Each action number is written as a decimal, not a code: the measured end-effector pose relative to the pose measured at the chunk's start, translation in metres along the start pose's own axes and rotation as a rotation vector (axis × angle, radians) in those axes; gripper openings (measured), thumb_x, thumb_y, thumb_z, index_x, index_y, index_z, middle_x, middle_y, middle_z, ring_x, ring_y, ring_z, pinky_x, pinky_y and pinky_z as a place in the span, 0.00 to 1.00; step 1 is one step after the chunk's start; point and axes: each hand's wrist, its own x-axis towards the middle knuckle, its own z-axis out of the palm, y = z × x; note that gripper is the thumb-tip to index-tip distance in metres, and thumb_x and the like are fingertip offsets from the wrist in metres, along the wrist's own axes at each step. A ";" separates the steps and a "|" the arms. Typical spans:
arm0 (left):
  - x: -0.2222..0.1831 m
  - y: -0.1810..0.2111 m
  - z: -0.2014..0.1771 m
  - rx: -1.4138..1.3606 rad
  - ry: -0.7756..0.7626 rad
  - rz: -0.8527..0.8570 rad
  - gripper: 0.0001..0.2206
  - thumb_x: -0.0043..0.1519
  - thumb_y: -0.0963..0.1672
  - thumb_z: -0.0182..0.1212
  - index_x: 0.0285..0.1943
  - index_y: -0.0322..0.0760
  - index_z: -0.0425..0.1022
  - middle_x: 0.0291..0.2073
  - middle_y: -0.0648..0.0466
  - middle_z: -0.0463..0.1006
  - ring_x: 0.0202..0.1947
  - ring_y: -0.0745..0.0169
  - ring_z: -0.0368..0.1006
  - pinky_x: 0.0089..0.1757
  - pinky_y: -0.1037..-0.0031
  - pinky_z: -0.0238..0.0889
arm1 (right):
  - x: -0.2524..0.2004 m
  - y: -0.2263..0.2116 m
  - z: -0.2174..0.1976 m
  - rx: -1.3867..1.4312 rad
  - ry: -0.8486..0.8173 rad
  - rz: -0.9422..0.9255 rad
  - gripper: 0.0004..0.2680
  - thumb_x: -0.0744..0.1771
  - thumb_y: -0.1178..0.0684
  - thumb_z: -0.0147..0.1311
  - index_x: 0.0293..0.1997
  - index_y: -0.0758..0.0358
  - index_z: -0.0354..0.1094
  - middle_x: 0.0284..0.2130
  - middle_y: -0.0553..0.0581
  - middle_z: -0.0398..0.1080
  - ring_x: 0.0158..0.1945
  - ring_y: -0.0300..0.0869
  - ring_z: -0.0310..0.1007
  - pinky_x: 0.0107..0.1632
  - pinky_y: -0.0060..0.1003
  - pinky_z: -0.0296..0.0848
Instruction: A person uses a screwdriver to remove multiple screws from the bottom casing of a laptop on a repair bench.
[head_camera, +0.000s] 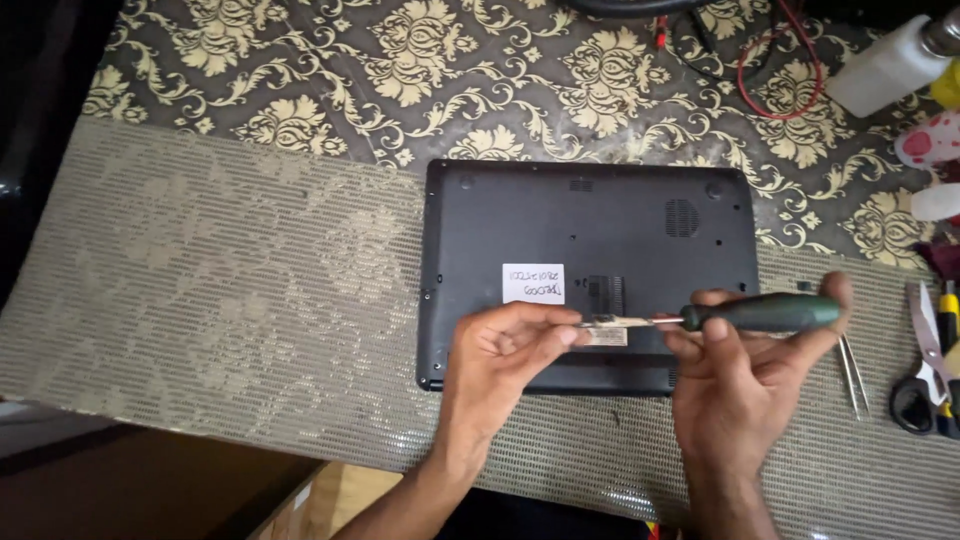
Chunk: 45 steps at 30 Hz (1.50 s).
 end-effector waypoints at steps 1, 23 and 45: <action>0.000 0.004 0.001 -0.005 -0.008 -0.005 0.09 0.62 0.36 0.66 0.50 0.29 0.80 0.39 0.44 0.85 0.41 0.56 0.85 0.47 0.74 0.80 | -0.001 0.001 0.001 -0.006 0.008 -0.005 0.37 0.68 0.68 0.54 0.83 0.42 0.30 0.46 0.65 0.75 0.46 0.45 0.81 0.43 0.37 0.89; -0.009 0.041 -0.117 0.971 0.364 -0.140 0.18 0.61 0.39 0.65 0.62 0.39 0.76 0.47 0.48 0.84 0.44 0.62 0.82 0.44 0.75 0.78 | 0.034 -0.037 -0.044 -0.565 -0.185 -0.368 0.37 0.69 0.69 0.55 0.83 0.43 0.29 0.88 0.60 0.36 0.41 0.65 0.77 0.44 0.56 0.85; -0.014 0.022 -0.126 1.257 0.171 0.061 0.18 0.64 0.48 0.63 0.63 0.43 0.76 0.42 0.59 0.84 0.24 0.75 0.73 0.24 0.85 0.69 | -0.001 0.032 0.066 -0.465 -0.878 -0.337 0.31 0.64 0.65 0.63 0.66 0.50 0.37 0.52 0.70 0.63 0.43 0.56 0.84 0.48 0.50 0.93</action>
